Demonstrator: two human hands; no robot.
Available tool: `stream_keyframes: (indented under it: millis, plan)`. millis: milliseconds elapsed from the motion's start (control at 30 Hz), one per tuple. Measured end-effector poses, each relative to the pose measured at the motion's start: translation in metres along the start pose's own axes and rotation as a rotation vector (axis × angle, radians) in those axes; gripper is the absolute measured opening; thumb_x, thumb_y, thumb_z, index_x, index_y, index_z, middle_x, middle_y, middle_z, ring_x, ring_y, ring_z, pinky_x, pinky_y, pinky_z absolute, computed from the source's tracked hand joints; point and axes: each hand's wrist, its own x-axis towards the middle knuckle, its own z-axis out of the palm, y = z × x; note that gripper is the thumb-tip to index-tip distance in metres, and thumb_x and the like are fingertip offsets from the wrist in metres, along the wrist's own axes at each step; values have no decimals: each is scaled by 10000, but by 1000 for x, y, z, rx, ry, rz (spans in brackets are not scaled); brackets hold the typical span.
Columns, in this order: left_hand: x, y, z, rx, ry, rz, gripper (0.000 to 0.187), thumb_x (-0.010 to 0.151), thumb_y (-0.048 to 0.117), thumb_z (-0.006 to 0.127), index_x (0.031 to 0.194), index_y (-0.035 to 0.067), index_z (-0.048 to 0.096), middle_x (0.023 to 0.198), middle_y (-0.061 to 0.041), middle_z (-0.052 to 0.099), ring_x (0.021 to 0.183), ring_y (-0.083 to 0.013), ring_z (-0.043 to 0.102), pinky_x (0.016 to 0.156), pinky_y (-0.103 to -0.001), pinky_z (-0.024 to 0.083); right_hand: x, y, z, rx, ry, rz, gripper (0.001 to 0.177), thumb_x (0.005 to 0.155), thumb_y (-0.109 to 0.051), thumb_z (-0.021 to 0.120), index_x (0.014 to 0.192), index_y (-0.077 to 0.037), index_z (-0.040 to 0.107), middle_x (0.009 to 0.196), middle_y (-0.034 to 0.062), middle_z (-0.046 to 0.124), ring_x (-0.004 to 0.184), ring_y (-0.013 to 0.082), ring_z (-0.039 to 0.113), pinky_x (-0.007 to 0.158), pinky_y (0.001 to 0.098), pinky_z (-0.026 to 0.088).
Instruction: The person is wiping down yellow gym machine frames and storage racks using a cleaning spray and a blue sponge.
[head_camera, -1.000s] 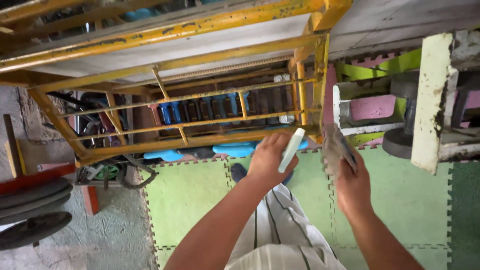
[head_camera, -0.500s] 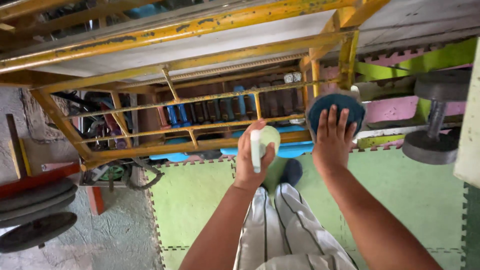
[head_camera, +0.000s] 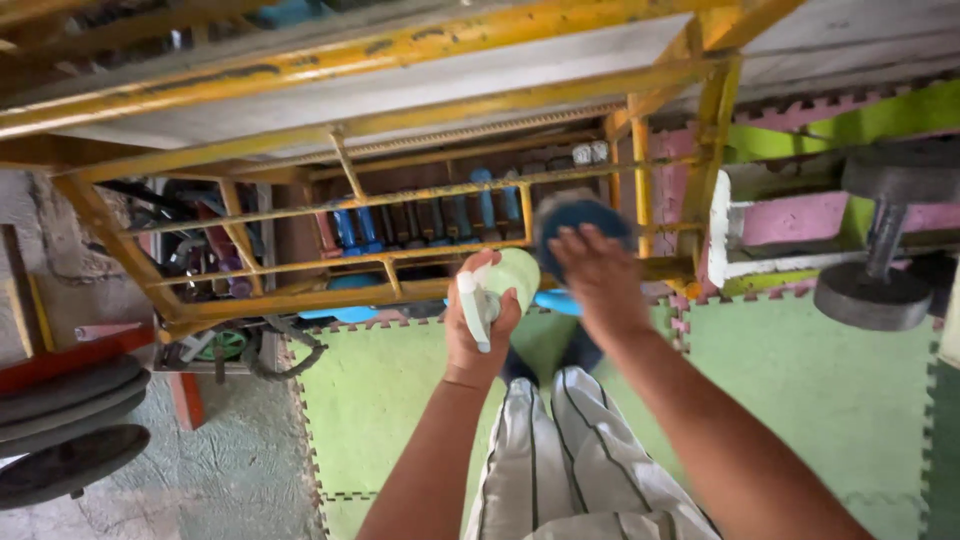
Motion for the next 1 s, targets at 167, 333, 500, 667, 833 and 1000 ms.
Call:
stream_keyframes:
  millis: [167, 333, 500, 667, 833, 1000]
  plan:
    - [1, -2, -2, 229, 2, 78, 562, 822, 78, 736, 1357, 56, 567, 1296, -129, 648, 1216, -294, 624, 1063, -384, 497, -38, 56, -13, -105, -28, 113, 669, 919, -112, 594, 1570, -138, 443, 1628, 85, 425, 1535, 336, 362, 1189, 529, 341]
    - [6, 15, 1, 377, -47, 117, 530, 843, 143, 712, 1346, 59, 568, 1297, -145, 634, 1214, -359, 589, 1066, -437, 487, -36, 38, 13, -9, 68, 239, 782, 808, -113, 588, 1570, -142, 417, 1638, 97, 377, 1531, 385, 313, 1223, 580, 278]
    - [6, 13, 6, 468, -28, 211, 531, 857, 160, 704, 1356, 56, 553, 1294, -141, 630, 1198, -357, 587, 1073, -450, 482, 10, -36, 26, 68, 11, 200, 632, 898, -121, 548, 1524, -129, 458, 1599, 117, 407, 1501, 409, 270, 1181, 637, 208]
    - [8, 13, 8, 472, -19, 233, 519, 857, 154, 699, 1345, 57, 552, 1292, -137, 634, 1203, -358, 594, 1071, -452, 478, -18, -20, 19, 213, 123, 23, 647, 869, -150, 565, 1508, -127, 467, 1592, 87, 440, 1518, 375, 321, 1215, 588, 234]
    - [8, 13, 10, 494, -25, 239, 507, 863, 157, 707, 1338, 65, 558, 1297, -135, 636, 1217, -358, 587, 1078, -454, 471, -46, 1, 15, 91, 43, -179, 612, 865, -121, 564, 1474, -161, 514, 1521, 53, 520, 1454, 308, 425, 1188, 509, 327]
    - [6, 14, 8, 476, -12, 229, 536, 841, 140, 712, 1350, 69, 556, 1300, -130, 633, 1224, -360, 587, 1091, -462, 462, -52, 37, 16, 41, -101, 8, 479, 818, -96, 579, 1282, -184, 656, 1280, 26, 671, 1173, 298, 613, 1021, 469, 462]
